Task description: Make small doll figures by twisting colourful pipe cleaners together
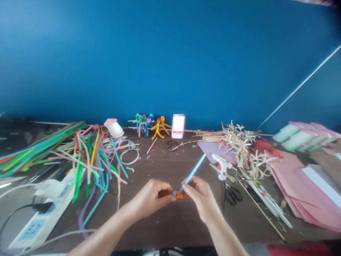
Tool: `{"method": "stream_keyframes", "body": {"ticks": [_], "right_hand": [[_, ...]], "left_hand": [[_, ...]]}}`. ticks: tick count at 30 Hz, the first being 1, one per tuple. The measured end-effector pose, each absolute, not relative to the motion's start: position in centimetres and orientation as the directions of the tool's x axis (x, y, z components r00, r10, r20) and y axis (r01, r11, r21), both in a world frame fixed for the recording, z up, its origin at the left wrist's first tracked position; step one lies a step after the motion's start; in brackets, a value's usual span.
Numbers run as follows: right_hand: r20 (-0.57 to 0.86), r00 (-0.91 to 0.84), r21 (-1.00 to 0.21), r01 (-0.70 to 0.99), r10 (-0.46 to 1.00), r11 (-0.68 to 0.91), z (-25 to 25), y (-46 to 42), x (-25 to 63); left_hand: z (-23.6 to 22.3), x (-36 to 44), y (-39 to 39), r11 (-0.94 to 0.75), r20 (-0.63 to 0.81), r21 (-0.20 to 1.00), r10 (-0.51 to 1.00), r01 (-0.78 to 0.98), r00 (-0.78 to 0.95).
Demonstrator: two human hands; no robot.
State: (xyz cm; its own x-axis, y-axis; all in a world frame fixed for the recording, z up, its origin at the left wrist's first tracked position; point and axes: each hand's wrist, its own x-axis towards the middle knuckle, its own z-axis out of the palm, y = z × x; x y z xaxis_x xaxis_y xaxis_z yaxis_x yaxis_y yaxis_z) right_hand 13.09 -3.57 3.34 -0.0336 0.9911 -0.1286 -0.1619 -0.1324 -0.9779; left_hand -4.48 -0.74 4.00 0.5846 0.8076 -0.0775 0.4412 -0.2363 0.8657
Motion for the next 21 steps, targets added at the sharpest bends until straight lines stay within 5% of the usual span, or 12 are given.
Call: {"method": "stream_keyframes", "body": {"ticks": [6, 14, 21], "right_hand": [[0.195, -0.027, -0.913, 0.361, 0.98, 0.192, 4.3, -4.1, 13.1], [0.528, -0.158, -0.609, 0.615, 0.835, 0.501, 4.0, -5.0, 12.4], [0.641, -0.258, -0.422, 0.668, 0.723, 0.613, 3.7, -5.6, 12.1]], "left_hand": [[4.6, -4.3, -1.0, -0.46, 0.039, 0.703, 0.786, 0.542, 0.617], [3.8, -3.9, -1.3, -0.419, 0.038, 0.668, 0.844, 0.615, 0.534], [3.1, -3.5, -1.2, -0.191, -0.057, 0.83, 0.906, 0.525, 0.42]]}}
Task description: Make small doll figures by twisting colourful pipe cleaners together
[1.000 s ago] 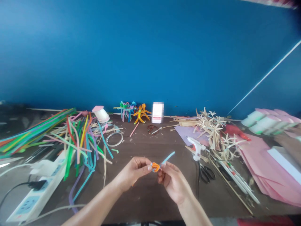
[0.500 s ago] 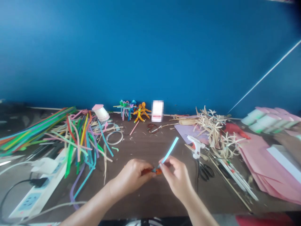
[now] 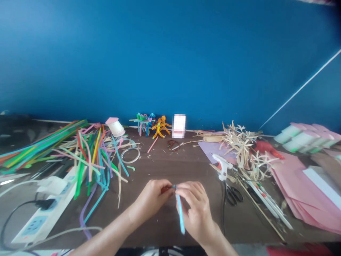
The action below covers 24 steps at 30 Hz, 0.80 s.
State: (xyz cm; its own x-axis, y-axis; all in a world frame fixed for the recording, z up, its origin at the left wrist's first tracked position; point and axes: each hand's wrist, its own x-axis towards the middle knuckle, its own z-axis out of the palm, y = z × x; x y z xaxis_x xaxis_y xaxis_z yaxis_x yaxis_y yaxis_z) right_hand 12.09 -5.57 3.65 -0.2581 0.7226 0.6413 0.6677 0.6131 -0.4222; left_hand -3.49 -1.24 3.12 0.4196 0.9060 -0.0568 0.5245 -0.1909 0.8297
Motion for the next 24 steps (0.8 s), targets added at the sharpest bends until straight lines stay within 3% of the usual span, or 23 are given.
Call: {"method": "stream_keyframes", "body": {"ticks": [4, 8, 11, 17, 20, 24], "right_hand": [[0.681, -0.246, -0.385, 0.681, 0.69, 0.623, 2.9, -5.9, 12.0], [0.69, -0.208, -0.415, 0.67, 0.693, 0.615, 2.2, -6.0, 11.9], [0.689, -0.189, -0.452, 0.643, 0.7, 0.618, 2.2, -6.0, 12.0], [0.674, -0.223, -0.459, 0.621, 0.704, 0.636, 2.1, -6.1, 12.1], [0.675, -0.217, -0.473, 0.606, 0.705, 0.639, 1.9, -6.2, 12.3], [0.682, -0.213, -0.481, 0.589, 0.7, 0.649, 1.7, -6.3, 12.5]], "left_hand": [[2.4, -3.1, -1.3, -0.032, -0.114, 0.935, 0.915, 0.352, 0.387], [1.8, -2.8, -1.4, 0.054, -0.152, 0.964, 0.915, 0.26, 0.373], [1.7, -2.9, -1.4, -0.021, -0.104, 0.942, 0.93, 0.336, 0.351], [1.9, -3.5, -1.7, -0.345, 0.146, 0.778, 0.912, 0.524, 0.383], [2.2, -3.5, -1.9, -0.361, 0.174, 0.771, 0.912, 0.525, 0.371], [2.5, -3.4, -1.9, -0.266, 0.102, 0.825, 0.938, 0.498, 0.332]]}}
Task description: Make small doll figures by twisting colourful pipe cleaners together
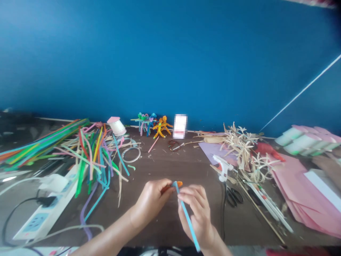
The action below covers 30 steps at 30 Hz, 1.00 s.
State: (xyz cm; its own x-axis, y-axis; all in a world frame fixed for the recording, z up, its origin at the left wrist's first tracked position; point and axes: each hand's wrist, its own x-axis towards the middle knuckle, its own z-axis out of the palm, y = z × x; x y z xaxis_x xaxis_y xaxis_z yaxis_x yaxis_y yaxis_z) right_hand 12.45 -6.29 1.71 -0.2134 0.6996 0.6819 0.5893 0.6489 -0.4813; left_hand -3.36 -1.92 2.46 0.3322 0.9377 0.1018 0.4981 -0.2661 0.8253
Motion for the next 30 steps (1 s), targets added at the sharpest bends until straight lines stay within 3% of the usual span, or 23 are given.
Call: {"method": "stream_keyframes", "body": {"ticks": [8, 14, 18, 24, 27, 30], "right_hand": [[0.712, -0.177, -0.486, 0.574, 0.68, 0.659, 1.7, -5.9, 12.4], [0.71, -0.151, -0.509, 0.564, 0.688, 0.65, 1.4, -5.8, 12.5], [0.676, -0.099, -0.599, 0.504, 0.731, 0.622, 1.5, -5.9, 12.6], [0.486, 0.018, -0.847, 0.256, 0.874, 0.466, 1.5, -5.6, 12.6], [0.316, 0.05, -0.949, 0.003, 0.948, 0.316, 1.2, -5.2, 12.4], [0.171, 0.033, -0.942, -0.287, 0.985, 0.173, 1.3, -4.8, 12.0]], "left_hand": [[2.8, -2.5, -1.7, 0.103, -0.149, 0.981, 0.944, 0.166, 0.296], [3.0, -2.2, -1.9, 0.339, -0.276, 0.932, 0.892, -0.126, 0.358], [3.0, -2.4, -1.7, 0.531, -0.383, 0.798, 0.811, -0.284, 0.442], [2.5, -2.7, -1.3, 0.672, -0.429, 0.641, 0.714, -0.37, 0.554], [2.5, -2.7, -1.3, 0.703, -0.414, 0.615, 0.674, -0.357, 0.612], [2.5, -2.7, -1.4, 0.706, -0.375, 0.627, 0.645, -0.33, 0.666]]}}
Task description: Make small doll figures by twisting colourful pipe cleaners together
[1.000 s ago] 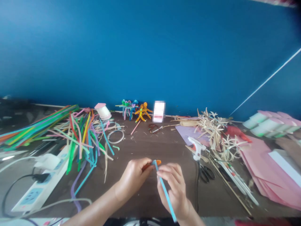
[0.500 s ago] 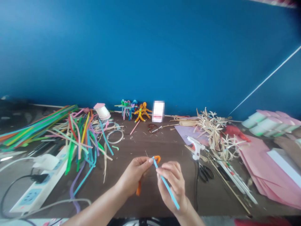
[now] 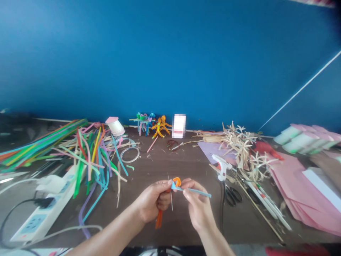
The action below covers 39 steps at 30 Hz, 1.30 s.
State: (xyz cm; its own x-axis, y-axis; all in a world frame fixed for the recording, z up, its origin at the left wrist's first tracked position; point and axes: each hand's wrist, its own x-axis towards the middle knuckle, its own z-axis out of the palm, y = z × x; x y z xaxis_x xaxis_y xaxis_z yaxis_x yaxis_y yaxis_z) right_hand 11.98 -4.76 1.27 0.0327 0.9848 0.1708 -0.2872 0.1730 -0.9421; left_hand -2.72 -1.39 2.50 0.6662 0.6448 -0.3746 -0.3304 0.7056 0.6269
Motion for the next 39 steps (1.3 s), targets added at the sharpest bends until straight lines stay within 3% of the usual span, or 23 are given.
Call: {"method": "stream_keyframes", "body": {"ticks": [4, 8, 20, 26, 29, 32, 36, 39], "right_hand": [[0.08, -0.042, -0.884, -0.465, 0.996, 0.051, 1.9, -4.3, 11.4], [0.042, -0.029, -0.887, -0.461, 0.999, 0.024, 2.4, -4.1, 11.3], [0.086, -0.251, -0.857, -0.512, 0.964, -0.057, 3.4, -3.5, 11.8], [0.028, -0.232, -0.86, -0.501, 0.972, -0.095, 3.1, -3.1, 11.7], [-0.018, -0.075, -0.872, -0.487, 0.997, -0.053, 2.3, -2.5, 12.0], [-0.05, 0.049, -0.902, -0.431, 0.998, -0.024, 1.7, -1.9, 12.3], [-0.085, 0.089, -0.93, -0.364, 0.992, -0.047, 1.6, -1.6, 12.2], [-0.082, 0.094, -0.935, -0.351, 0.992, -0.044, 1.9, -1.7, 11.6]], "left_hand": [[2.3, -2.8, -1.4, 0.683, -0.317, 0.662, 0.627, -0.307, 0.711], [2.0, -3.1, -1.2, 0.667, -0.296, 0.682, 0.628, -0.302, 0.719], [2.3, -2.7, -1.2, 0.682, -0.267, 0.67, 0.591, -0.293, 0.761], [1.9, -2.1, -1.1, 0.685, -0.357, 0.682, 0.617, -0.256, 0.702], [1.7, -1.9, -1.2, 0.592, -0.382, 0.745, 0.756, -0.306, 0.531], [2.0, -2.0, -1.4, 0.405, -0.273, 0.851, 0.885, -0.335, 0.378], [2.7, -1.7, -1.6, 0.215, -0.106, 0.935, 0.928, -0.281, 0.358], [2.4, -0.9, -1.5, 0.174, -0.098, 0.946, 0.958, -0.274, 0.27]]}}
